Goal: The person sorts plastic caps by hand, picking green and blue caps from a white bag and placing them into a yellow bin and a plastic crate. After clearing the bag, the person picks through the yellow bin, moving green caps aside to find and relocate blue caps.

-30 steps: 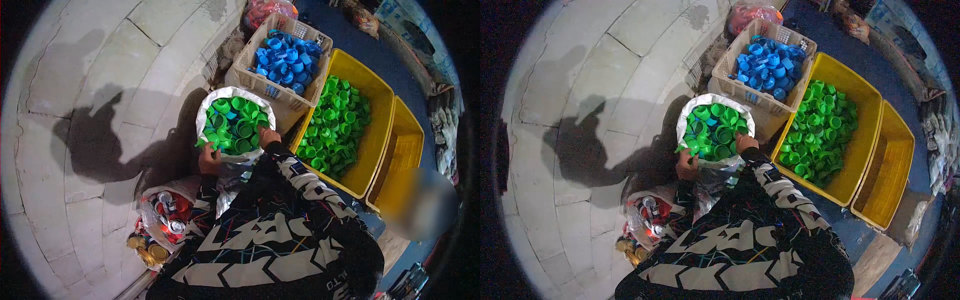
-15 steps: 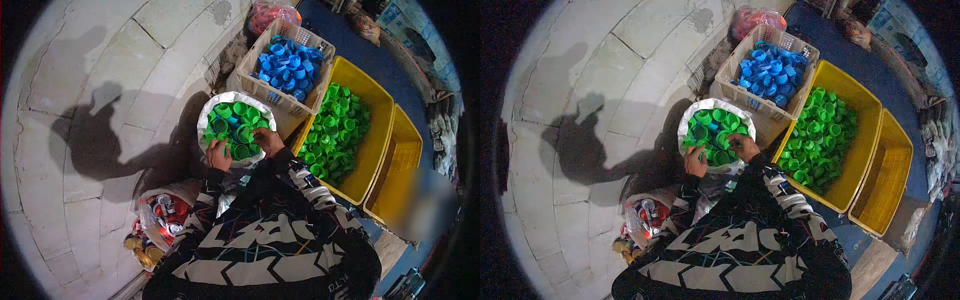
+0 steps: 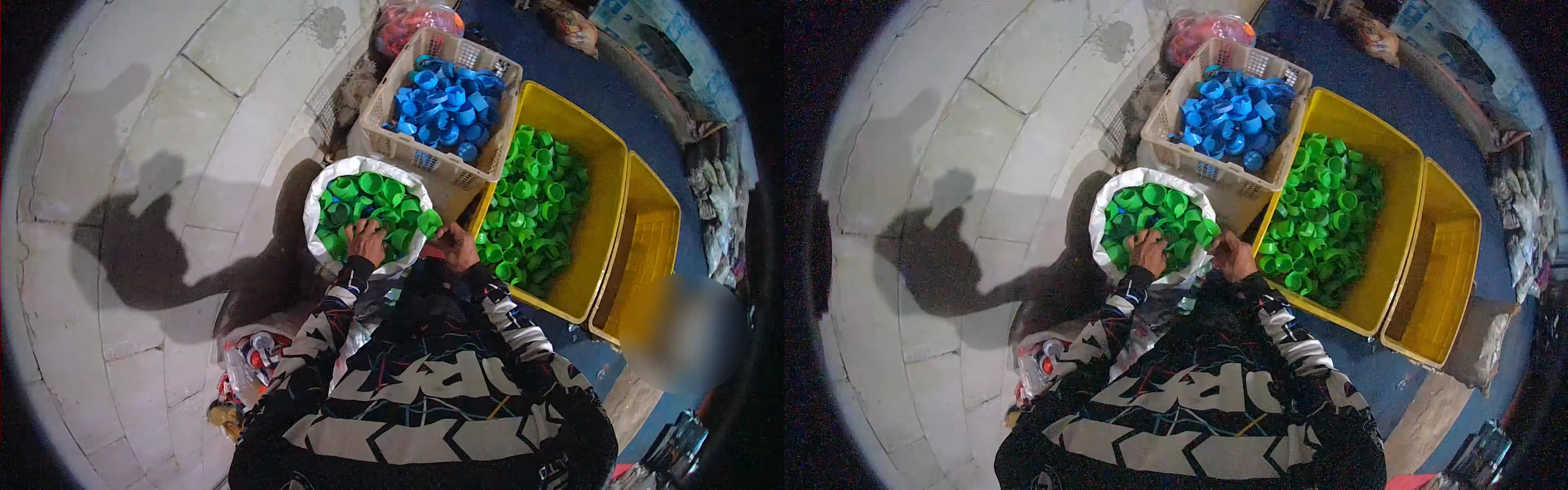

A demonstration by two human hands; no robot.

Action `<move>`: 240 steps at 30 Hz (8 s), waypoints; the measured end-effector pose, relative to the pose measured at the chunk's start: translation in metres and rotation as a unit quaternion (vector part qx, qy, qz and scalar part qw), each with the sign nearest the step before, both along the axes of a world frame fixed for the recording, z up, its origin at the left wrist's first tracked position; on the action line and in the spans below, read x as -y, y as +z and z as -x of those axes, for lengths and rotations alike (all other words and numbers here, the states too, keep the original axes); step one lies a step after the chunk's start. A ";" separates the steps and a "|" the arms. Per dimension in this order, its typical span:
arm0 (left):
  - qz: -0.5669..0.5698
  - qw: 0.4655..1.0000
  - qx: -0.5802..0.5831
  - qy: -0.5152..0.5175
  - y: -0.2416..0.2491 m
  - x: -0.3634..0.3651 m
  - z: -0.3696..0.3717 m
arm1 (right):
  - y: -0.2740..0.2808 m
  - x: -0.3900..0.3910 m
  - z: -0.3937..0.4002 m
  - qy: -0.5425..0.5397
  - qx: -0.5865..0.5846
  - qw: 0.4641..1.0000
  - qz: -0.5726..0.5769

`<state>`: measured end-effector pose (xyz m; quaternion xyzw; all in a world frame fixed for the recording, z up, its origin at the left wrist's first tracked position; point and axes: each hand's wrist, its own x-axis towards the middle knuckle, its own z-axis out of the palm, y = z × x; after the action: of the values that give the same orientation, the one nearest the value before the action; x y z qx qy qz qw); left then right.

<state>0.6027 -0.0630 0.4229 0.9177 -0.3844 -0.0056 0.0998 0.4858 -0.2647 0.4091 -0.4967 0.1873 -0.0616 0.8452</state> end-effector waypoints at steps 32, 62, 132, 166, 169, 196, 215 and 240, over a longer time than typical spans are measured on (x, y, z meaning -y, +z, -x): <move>0.435 0.874 -0.025 0.217 0.078 -0.029 0.036 | 0.094 -0.079 -0.009 0.019 -0.034 0.995 -0.093; 0.144 0.952 -0.183 -0.199 0.058 0.195 0.119 | 0.031 0.112 0.161 -0.273 -0.132 0.917 0.258; 0.214 0.936 -0.058 0.272 -0.011 -0.049 -0.063 | -0.028 -0.020 -0.087 0.220 -0.156 0.957 0.109; 0.241 0.927 -0.204 0.201 0.000 -0.022 -0.034 | 0.004 -0.015 -0.003 0.063 -0.013 0.988 0.138; 0.326 0.899 -0.195 0.217 0.008 -0.034 -0.025 | 0.029 -0.020 -0.009 0.067 -0.048 0.937 0.338; 0.393 0.888 -0.191 0.146 0.071 0.114 -0.025 | 0.078 0.047 -0.040 -0.098 0.091 0.798 0.588; 0.383 0.849 -0.002 0.364 0.062 0.108 -0.152 | 0.051 0.238 -0.216 -0.057 0.085 0.770 0.630; 0.435 0.728 -0.342 0.406 -0.017 0.069 -0.010 | 0.024 0.084 -0.096 0.266 0.200 0.714 0.616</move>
<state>0.6127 -0.1320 0.4062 0.7786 0.1244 -0.1101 0.6051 0.5817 -0.3488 0.4335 -0.9128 -0.2053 -0.0341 0.3513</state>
